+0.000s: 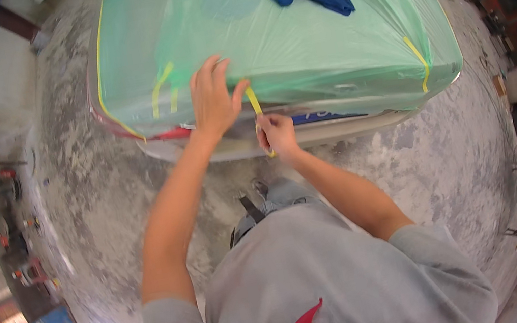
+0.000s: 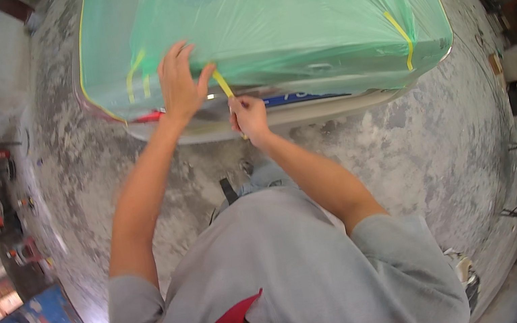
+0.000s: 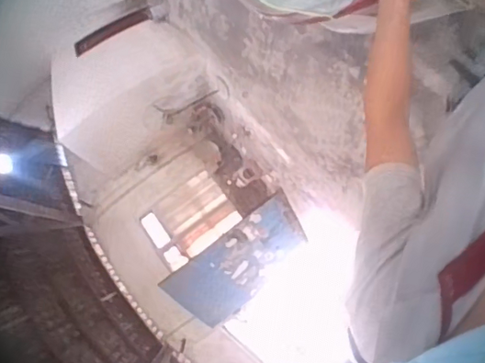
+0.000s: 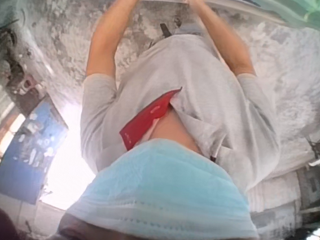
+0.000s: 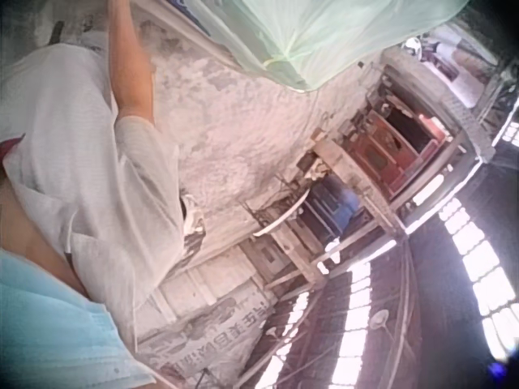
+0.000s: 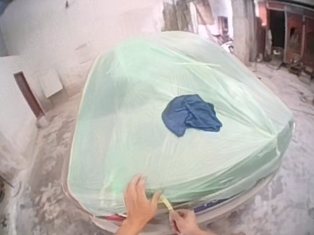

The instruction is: The person applies yellow masking tape along the edges of a green protective sheet covering a silver car. They smooth the tape and adjust the sheet to secure it around the vehicle's body.

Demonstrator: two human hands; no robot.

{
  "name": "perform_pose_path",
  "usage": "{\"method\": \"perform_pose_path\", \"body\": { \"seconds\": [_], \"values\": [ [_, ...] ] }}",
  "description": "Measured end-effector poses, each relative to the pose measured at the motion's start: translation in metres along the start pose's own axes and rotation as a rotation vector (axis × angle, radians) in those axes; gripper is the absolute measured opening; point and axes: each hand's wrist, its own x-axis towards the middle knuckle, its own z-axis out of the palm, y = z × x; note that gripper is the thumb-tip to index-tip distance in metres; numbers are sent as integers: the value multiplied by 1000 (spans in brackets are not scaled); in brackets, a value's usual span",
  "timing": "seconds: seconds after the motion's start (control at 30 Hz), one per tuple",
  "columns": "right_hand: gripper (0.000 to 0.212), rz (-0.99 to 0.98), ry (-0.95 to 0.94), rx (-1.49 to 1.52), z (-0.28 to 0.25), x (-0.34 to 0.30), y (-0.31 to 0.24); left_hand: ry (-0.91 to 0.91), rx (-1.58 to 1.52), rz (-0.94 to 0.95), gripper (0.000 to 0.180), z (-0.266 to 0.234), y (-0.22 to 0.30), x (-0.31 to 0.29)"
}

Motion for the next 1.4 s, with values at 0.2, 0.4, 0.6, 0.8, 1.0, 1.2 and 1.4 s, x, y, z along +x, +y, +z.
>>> {"method": "perform_pose_path", "body": {
  "seconds": [0.2, 0.4, 0.6, 0.8, 1.0, 1.2, 1.4],
  "values": [
    [30, -82, 159, 81, 8, 13, 8, -458, -411, 155, 17, -21, 37, -61],
    [31, -28, 188, 38, 16, 10, 10, -969, -319, -549, 36, 45, 7, -76],
    [30, 135, 473, 575, 43, 12, 88, -861, -376, -583, 21, 26, 8, -63],
    [20, 296, 738, 316, 133, -128, 185, -1077, -680, -295, 21, -69, -67, -103],
    [24, 281, 571, -143, 308, -134, 157, -1039, -806, -498, 26, -212, -205, -227],
    [34, -140, 58, -577, 491, -32, 127, -782, -566, -877, 34, -291, -385, -274],
    [36, -97, -297, -493, 688, 98, 102, -564, -509, -1309, 38, -329, -589, -308]
  ]
}}
